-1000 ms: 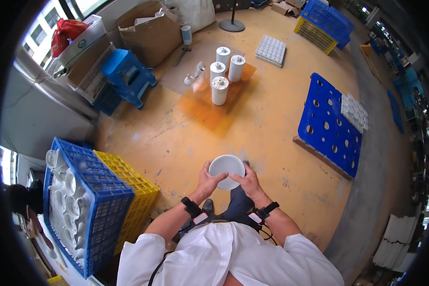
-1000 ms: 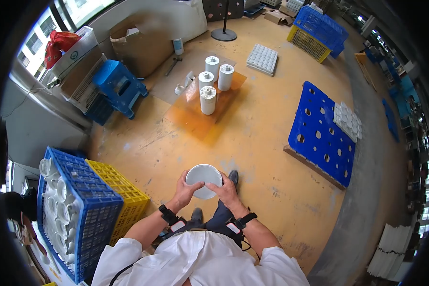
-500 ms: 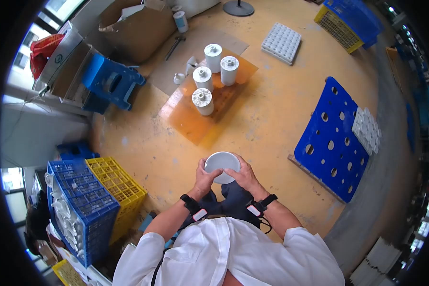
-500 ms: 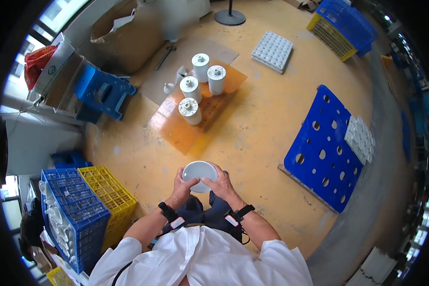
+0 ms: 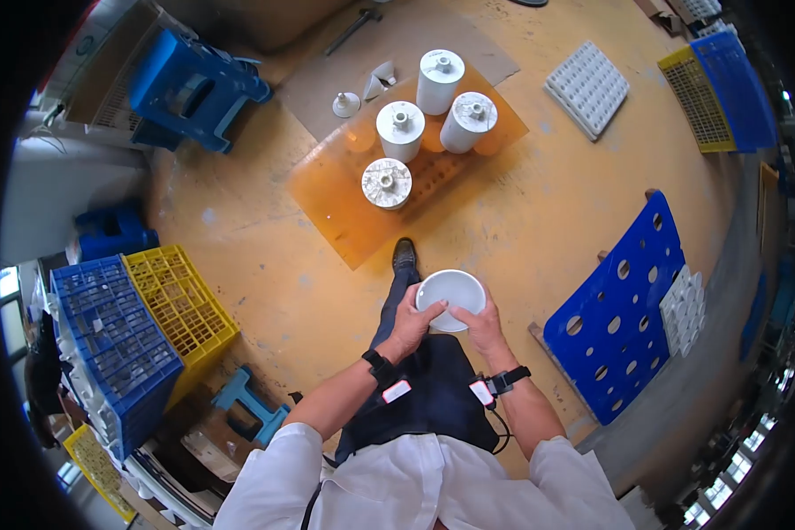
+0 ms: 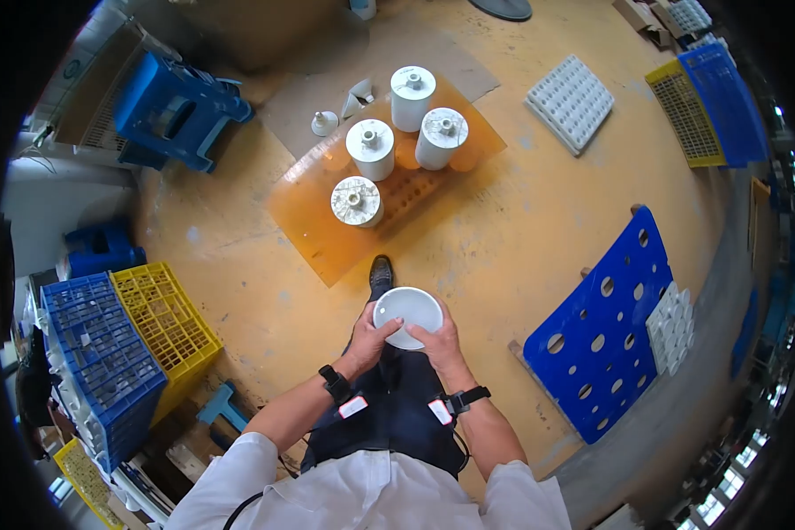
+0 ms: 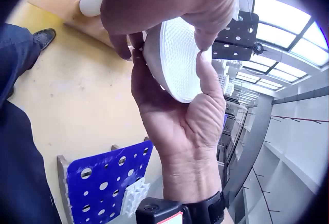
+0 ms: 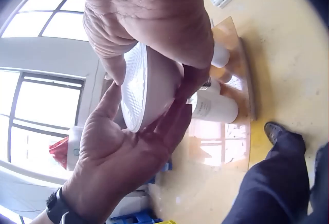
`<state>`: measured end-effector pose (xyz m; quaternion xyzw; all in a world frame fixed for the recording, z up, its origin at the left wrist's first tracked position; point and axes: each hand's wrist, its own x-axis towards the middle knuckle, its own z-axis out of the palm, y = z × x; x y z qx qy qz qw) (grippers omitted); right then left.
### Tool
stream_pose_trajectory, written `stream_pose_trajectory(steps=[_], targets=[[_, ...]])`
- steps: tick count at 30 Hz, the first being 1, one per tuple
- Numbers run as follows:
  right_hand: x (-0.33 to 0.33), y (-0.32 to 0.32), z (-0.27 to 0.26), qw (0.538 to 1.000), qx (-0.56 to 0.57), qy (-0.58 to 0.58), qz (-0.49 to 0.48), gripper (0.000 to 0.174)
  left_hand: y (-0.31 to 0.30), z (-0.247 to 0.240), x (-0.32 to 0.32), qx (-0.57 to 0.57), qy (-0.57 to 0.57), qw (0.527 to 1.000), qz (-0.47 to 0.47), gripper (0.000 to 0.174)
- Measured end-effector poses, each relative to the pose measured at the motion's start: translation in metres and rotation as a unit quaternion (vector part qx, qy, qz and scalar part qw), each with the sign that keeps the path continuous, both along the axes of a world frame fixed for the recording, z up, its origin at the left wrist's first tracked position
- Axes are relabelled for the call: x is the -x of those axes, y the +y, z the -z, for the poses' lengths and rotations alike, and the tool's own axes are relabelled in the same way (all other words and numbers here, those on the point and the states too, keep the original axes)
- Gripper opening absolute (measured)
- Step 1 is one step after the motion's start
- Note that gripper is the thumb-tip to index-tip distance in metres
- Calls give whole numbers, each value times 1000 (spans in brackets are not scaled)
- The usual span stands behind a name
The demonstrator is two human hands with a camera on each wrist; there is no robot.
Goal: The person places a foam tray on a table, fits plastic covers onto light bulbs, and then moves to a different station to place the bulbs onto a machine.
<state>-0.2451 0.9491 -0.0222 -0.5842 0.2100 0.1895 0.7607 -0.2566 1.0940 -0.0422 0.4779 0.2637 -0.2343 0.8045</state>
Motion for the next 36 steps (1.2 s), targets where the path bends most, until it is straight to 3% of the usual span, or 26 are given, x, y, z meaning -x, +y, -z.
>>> stream_pose_trajectory(steps=[2,4,6,7,9,11,12,14,16,18,22,26,31,36], targets=[[-23,-20,28,1000,-11,14,2,62,1,28,-26,2,1,1000,15,49],[-44,-44,75,995,91,-21,-30,64,22,59,-53,-64,-27,998,6,40],[-74,-61,113,995,97,-5,-39,63,75,127,-66,-209,-24,977,-18,32],[-84,-71,142,995,96,9,-32,63,95,157,-67,-200,28,969,-144,33],[-103,-84,199,994,100,28,-23,63,141,238,-54,-301,153,920,-197,37],[-119,-89,264,997,60,41,-24,63,191,350,-16,-422,231,864,-151,58],[-125,-89,291,998,19,50,-20,62,196,372,-11,-423,237,862,-148,58],[-133,-84,336,998,-24,58,-16,61,200,415,-3,-508,289,794,-169,70],[-141,-79,376,997,-58,59,-3,59,195,425,-8,-466,309,813,-163,74],[-145,-77,407,994,-90,67,-9,59,180,423,-17,-374,255,869,-198,69],[-159,-78,442,983,-175,50,9,56,176,436,-18,-344,179,877,-284,56],[-171,-85,452,977,-212,18,-12,57,187,438,-18,-358,188,876,-263,47],[-173,-93,441,986,-119,-22,-117,57,199,431,-35,-388,151,869,-270,46],[-172,-84,439,979,-113,-28,-165,61,232,438,-49,-394,145,872,-251,47]])
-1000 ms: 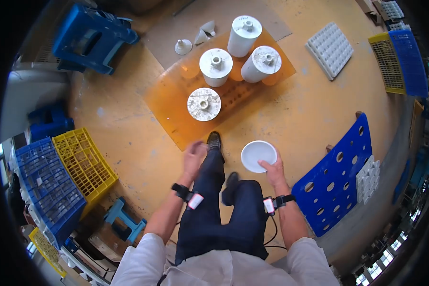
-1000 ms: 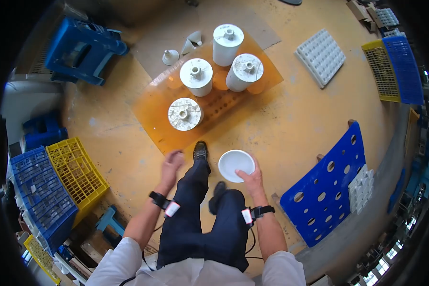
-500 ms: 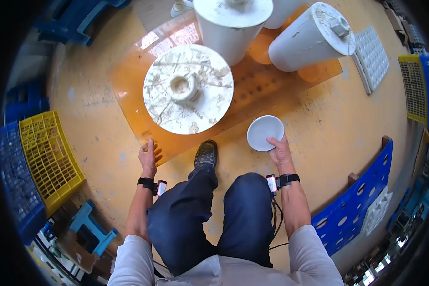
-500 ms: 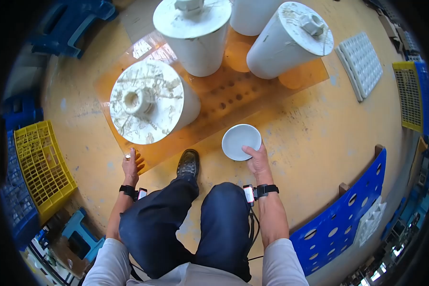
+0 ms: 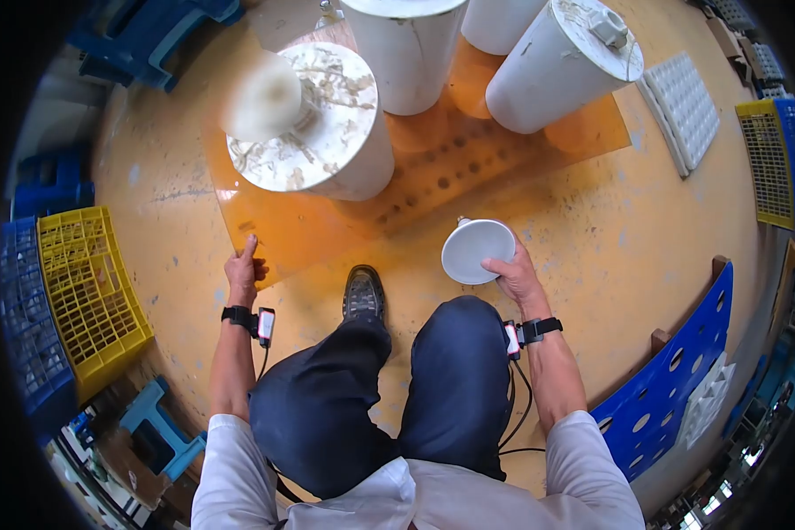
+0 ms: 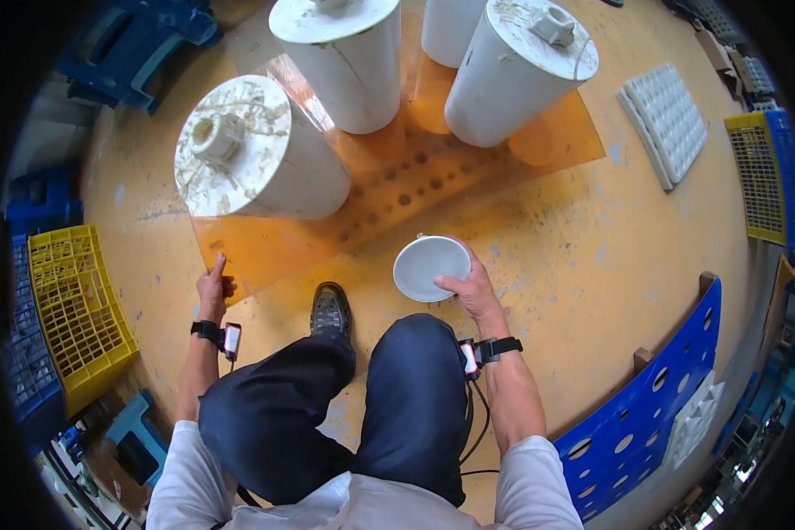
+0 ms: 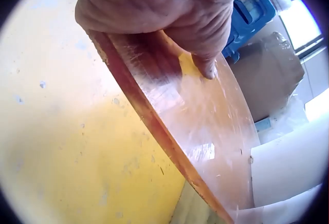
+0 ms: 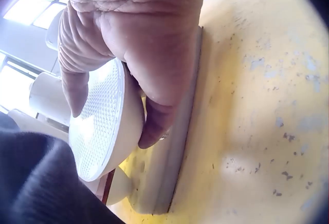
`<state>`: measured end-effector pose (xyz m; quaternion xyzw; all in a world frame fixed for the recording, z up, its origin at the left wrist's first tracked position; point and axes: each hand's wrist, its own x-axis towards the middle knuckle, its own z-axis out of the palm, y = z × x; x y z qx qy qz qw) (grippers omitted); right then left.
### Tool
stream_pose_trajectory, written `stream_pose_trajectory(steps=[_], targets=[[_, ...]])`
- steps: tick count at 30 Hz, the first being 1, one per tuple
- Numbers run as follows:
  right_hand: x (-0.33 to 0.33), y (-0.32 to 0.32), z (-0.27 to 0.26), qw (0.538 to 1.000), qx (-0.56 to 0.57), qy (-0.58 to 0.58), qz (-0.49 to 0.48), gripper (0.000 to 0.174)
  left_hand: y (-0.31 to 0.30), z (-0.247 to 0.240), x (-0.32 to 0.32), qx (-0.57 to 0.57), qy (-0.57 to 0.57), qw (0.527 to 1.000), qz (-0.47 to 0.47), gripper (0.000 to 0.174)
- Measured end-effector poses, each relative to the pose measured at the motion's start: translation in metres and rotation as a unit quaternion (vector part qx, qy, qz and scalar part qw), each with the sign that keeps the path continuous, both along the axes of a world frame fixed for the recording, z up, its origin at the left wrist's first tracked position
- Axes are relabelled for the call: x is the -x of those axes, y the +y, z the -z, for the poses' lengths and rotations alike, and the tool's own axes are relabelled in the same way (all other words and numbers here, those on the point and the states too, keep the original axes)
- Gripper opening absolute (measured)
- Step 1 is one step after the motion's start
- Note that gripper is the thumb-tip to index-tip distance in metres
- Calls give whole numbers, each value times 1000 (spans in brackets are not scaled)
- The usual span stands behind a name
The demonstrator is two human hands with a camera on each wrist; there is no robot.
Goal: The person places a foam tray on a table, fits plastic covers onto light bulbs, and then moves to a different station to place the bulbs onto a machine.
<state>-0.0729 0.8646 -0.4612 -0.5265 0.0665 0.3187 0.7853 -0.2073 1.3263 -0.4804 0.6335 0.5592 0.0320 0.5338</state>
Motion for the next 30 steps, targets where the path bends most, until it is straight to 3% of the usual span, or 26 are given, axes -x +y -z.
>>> stream_pose_trajectory(steps=[11,30], targets=[[-13,31,-7,999,-27,-38,-8,67,48,-6,-38,50,-11,998,36,54],[-47,45,21,992,98,-82,8,62,128,0,-115,31,14,996,84,58]])
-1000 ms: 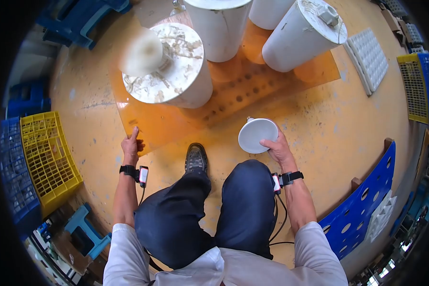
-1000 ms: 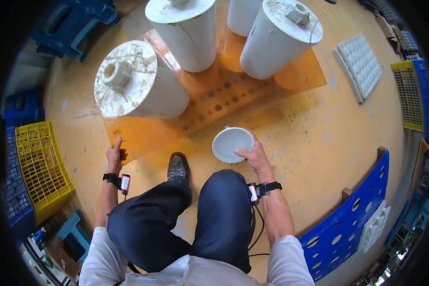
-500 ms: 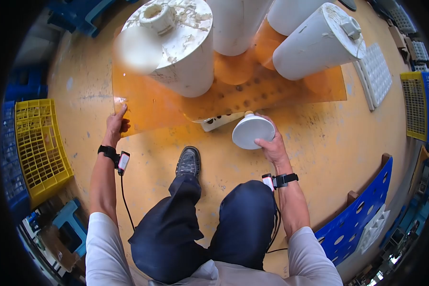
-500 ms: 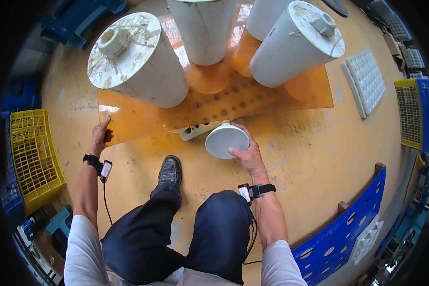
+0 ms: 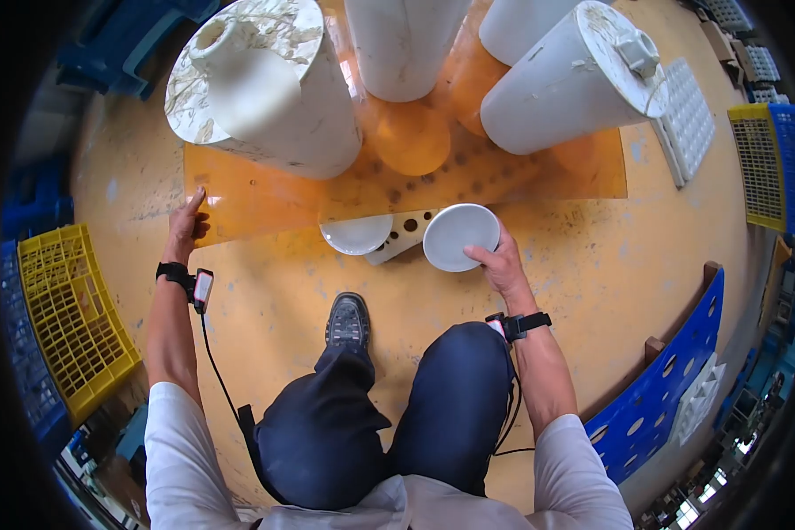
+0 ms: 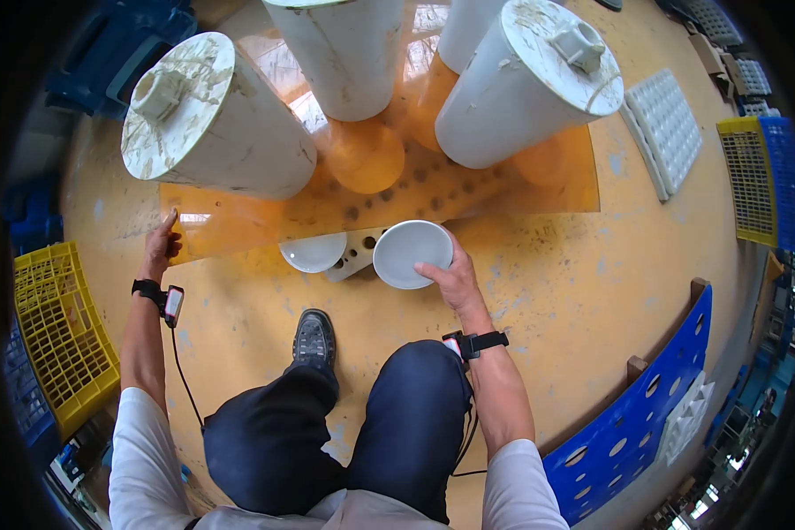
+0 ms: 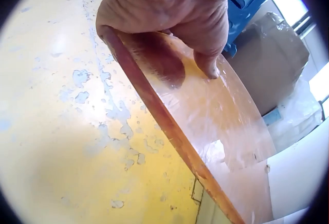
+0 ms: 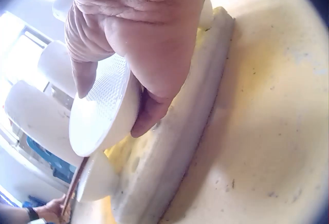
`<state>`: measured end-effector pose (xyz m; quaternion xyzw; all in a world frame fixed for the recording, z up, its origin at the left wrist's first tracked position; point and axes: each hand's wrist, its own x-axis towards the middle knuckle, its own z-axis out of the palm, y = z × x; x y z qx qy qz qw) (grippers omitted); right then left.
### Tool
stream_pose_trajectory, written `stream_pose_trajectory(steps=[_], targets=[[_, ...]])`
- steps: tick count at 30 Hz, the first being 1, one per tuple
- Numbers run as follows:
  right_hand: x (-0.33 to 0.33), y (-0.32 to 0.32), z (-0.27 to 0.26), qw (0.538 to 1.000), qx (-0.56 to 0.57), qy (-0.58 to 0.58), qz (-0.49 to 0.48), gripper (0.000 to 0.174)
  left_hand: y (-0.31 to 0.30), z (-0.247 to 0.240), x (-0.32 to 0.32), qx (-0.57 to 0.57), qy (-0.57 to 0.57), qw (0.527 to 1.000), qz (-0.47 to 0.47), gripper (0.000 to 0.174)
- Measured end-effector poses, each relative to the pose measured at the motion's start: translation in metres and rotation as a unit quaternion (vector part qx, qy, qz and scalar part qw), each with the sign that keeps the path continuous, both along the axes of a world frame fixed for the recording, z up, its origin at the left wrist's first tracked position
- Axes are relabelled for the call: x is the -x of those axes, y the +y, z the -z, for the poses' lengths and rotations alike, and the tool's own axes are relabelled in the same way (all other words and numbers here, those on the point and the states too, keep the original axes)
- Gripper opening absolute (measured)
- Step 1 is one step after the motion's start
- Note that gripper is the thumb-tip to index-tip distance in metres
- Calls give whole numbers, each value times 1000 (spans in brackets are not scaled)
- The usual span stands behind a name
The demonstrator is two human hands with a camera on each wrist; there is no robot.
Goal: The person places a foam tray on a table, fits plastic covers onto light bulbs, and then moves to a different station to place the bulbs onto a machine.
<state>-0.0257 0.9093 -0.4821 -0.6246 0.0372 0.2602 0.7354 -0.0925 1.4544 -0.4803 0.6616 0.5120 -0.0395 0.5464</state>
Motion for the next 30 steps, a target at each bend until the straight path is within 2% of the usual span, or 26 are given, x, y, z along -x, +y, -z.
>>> stream_pose_trajectory(steps=[2,4,11,16,19,20,22,26,28,30], targets=[[-4,2,-3,1000,24,3,-7,62,5,-3,-11,-14,3,1000,8,57],[-8,7,-18,993,102,-35,-40,62,15,1,-19,-15,10,1000,12,57],[-16,11,-31,981,159,-49,-103,62,26,-2,-44,-37,23,998,37,58],[-20,27,-55,939,263,-88,-204,59,31,0,-60,-58,13,997,57,63],[-23,29,-66,933,260,-80,-236,58,35,0,-68,-60,22,996,65,64],[-23,28,-68,932,262,-81,-238,58,36,1,-69,-59,24,995,72,64],[-19,25,-70,956,218,-11,-198,59,36,0,-69,-57,30,995,73,63],[-15,14,-53,963,207,-43,-170,60,35,-2,-68,-47,24,996,73,62],[-20,15,-46,973,197,-24,-122,60,33,-2,-69,-45,24,996,74,62],[-25,21,-41,967,215,-26,-134,60,33,-5,-68,-47,24,996,72,62]])
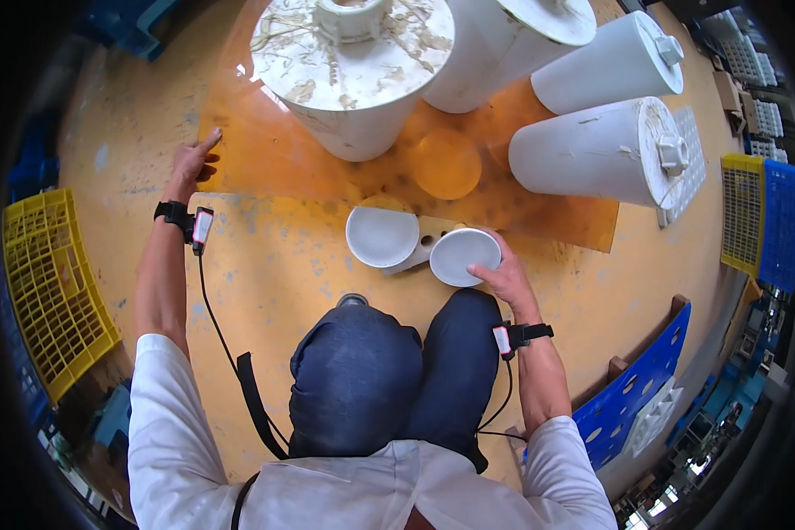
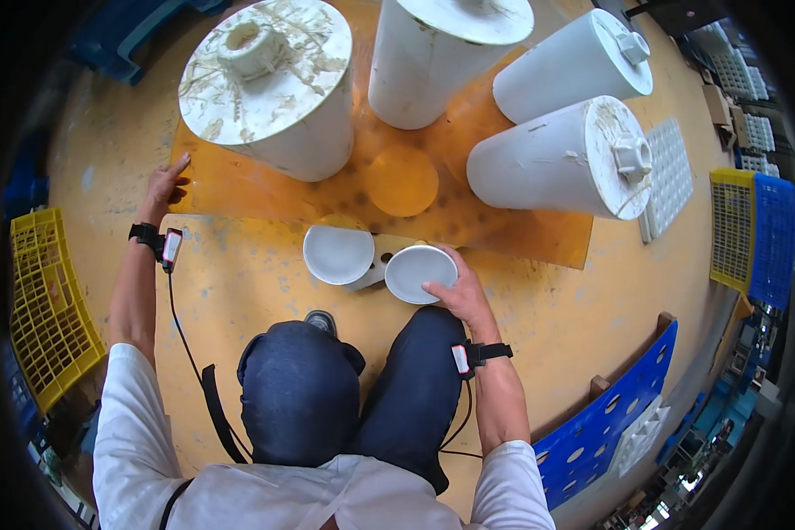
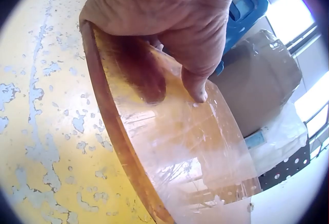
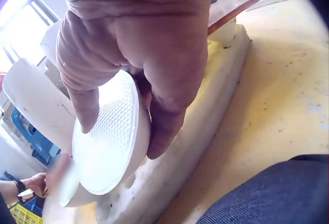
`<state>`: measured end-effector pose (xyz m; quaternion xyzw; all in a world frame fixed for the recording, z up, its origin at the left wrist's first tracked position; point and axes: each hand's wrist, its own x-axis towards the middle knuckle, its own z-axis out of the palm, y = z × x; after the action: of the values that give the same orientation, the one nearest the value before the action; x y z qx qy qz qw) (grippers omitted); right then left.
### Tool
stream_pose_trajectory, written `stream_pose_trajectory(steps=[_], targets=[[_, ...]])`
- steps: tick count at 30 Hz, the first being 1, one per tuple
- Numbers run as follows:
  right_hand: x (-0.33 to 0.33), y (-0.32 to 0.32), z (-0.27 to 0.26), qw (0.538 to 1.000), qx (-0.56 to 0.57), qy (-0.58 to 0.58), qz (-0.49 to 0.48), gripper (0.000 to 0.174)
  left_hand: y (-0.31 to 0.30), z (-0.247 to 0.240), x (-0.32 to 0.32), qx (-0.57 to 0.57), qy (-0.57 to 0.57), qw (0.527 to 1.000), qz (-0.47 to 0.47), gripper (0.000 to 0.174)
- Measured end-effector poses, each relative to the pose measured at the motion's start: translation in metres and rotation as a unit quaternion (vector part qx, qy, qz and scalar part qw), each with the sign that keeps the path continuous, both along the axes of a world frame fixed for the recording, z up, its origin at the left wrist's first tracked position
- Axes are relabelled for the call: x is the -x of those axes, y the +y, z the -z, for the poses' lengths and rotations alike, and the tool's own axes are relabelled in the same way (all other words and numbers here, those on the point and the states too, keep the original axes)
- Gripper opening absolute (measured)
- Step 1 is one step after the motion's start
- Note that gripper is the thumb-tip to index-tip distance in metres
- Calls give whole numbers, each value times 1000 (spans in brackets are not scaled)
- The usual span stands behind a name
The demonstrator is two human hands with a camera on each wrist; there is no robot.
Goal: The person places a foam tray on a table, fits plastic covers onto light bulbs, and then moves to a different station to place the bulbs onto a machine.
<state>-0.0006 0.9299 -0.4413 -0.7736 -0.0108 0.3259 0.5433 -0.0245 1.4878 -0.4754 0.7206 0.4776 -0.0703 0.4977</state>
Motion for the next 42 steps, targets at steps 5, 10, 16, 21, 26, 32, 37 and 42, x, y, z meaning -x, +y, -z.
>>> stream_pose_trajectory(steps=[5,10,16,21,26,32,37,42], targets=[[0,-1,9,1000,-7,3,1,59,-2,5,7,-28,-8,1000,2,60],[4,-1,-8,999,-40,11,30,59,23,35,40,-75,-111,990,-35,58],[25,11,1,988,-121,73,56,57,-65,22,67,78,-241,947,-197,57],[31,27,13,987,-106,88,81,56,-106,27,83,143,-258,915,-273,46],[41,32,27,967,-160,108,167,56,-216,13,108,377,-45,925,16,52],[35,47,2,981,-95,-10,171,56,-277,5,67,286,-102,947,102,79],[36,52,10,950,-127,117,262,55,-283,11,60,288,-141,943,95,77],[47,43,14,940,-193,106,262,49,-275,16,64,58,-126,984,112,73]])
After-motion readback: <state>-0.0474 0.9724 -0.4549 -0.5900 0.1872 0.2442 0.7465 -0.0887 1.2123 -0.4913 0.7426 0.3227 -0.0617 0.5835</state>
